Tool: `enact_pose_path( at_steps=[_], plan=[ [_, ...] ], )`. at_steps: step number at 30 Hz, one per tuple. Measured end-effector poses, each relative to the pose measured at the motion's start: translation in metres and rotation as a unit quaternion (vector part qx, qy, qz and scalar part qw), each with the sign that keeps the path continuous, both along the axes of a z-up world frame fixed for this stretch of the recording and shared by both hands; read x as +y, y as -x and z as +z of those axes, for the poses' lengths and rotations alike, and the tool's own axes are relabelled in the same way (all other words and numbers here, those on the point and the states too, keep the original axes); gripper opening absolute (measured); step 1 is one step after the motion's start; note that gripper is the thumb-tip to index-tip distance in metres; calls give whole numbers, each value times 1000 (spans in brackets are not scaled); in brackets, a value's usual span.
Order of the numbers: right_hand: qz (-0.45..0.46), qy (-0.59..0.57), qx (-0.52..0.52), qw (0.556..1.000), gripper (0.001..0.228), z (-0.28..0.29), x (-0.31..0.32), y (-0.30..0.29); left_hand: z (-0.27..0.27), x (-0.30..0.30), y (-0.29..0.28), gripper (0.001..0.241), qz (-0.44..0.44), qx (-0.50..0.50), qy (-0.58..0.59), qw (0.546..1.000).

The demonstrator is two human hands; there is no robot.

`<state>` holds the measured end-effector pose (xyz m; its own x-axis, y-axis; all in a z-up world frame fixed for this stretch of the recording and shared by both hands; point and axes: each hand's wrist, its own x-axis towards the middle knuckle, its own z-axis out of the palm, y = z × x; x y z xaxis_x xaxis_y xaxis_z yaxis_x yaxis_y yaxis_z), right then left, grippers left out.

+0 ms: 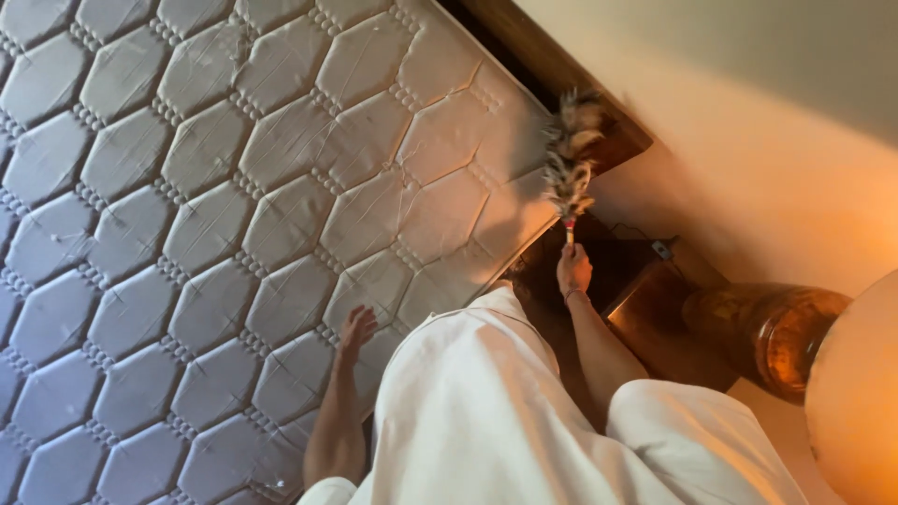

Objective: The person uses a feather duster to clean the surface and edges of a mattress. They move around the mattress, dusting the top and sides while holding the mattress with their other hand.

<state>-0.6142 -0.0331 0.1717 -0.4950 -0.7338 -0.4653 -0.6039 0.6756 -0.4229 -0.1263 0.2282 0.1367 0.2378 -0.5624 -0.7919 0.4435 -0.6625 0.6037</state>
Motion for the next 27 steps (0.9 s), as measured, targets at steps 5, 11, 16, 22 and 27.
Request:
enact_pose_path(
  at_steps=[5,11,16,22,27],
  plan=[
    [228,15,-92,969,40,80,43,-83,-12,25,10,81,9,19,-38,999],
    [409,-80,52,908,29,76,68,-112,-8,65,13,80,35,43,-7,998],
    [225,-97,91,965,39,50,82,-36,-26,97,17,74,72,67,-23,995],
    [-57,-49,83,994,43,-26,103,54,-21,138,10,80,49,32,-76,995],
    [9,21,22,1000,44,42,143,6,-16,142,1,75,34,29,-92,995]
  ],
)
